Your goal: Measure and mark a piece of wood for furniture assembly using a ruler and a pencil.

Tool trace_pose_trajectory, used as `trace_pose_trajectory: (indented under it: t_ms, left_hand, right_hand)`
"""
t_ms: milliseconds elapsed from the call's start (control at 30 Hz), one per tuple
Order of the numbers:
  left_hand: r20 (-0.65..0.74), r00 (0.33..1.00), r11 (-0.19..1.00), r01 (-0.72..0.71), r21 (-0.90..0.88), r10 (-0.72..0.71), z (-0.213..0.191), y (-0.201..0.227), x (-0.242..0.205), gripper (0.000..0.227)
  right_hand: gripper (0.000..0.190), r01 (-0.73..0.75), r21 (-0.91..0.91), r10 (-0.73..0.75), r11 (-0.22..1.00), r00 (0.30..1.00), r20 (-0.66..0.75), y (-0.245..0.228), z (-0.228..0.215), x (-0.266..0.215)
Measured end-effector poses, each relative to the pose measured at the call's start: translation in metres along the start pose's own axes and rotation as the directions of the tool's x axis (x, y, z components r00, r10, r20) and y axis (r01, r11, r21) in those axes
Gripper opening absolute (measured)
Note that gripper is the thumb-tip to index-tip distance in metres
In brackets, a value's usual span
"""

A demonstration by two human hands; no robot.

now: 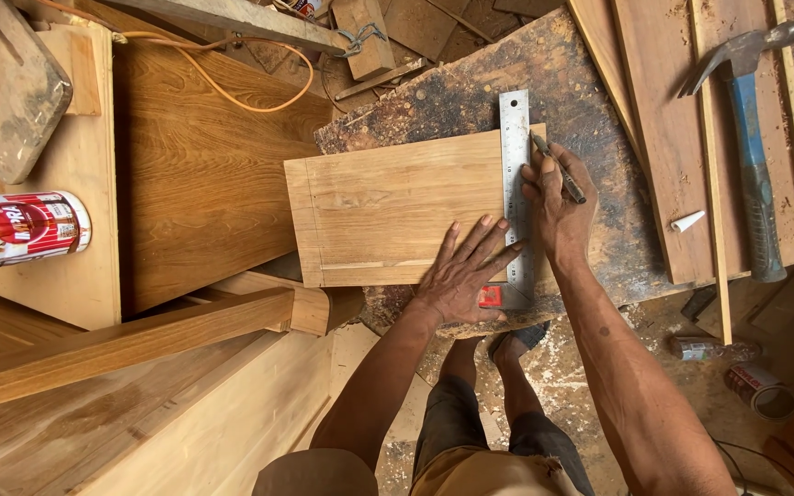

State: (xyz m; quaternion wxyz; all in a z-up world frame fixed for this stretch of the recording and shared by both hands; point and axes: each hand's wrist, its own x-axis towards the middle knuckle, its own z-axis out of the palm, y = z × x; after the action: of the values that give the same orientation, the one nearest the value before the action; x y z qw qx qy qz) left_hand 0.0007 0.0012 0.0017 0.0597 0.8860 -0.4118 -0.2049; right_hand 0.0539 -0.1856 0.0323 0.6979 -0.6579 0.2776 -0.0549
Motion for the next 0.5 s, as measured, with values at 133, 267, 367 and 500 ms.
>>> trace_pose_trajectory:
  t_ms: [133,267,367,500]
  left_hand:
    - [0.023,1.0,1.0,0.002,-0.006,-0.002,0.001,0.0,0.0,0.125]
    - [0.03,1.0,1.0,-0.001,0.0,0.001,-0.001,0.0,0.0,0.124]
    - [0.03,1.0,1.0,-0.002,0.004,0.002,0.003,0.0,0.001,0.125]
    - [0.034,0.999,1.0,-0.009,-0.014,0.01,-0.002,0.0,-0.002,0.124]
  right_hand:
    - [0.037,0.003,-0.009,-0.003,1.0,1.0,0.029,0.002,-0.002,0.007]
    - [0.036,0.027,-0.116,-0.021,0.993,0.998,0.052,0.0,-0.013,0.003]
    - [0.03,0.054,-0.341,-0.009,0.939,0.991,0.131,0.001,-0.033,-0.024]
    - [0.034,-0.012,-0.642,0.138,0.767,0.979,0.147,-0.011,-0.067,-0.117]
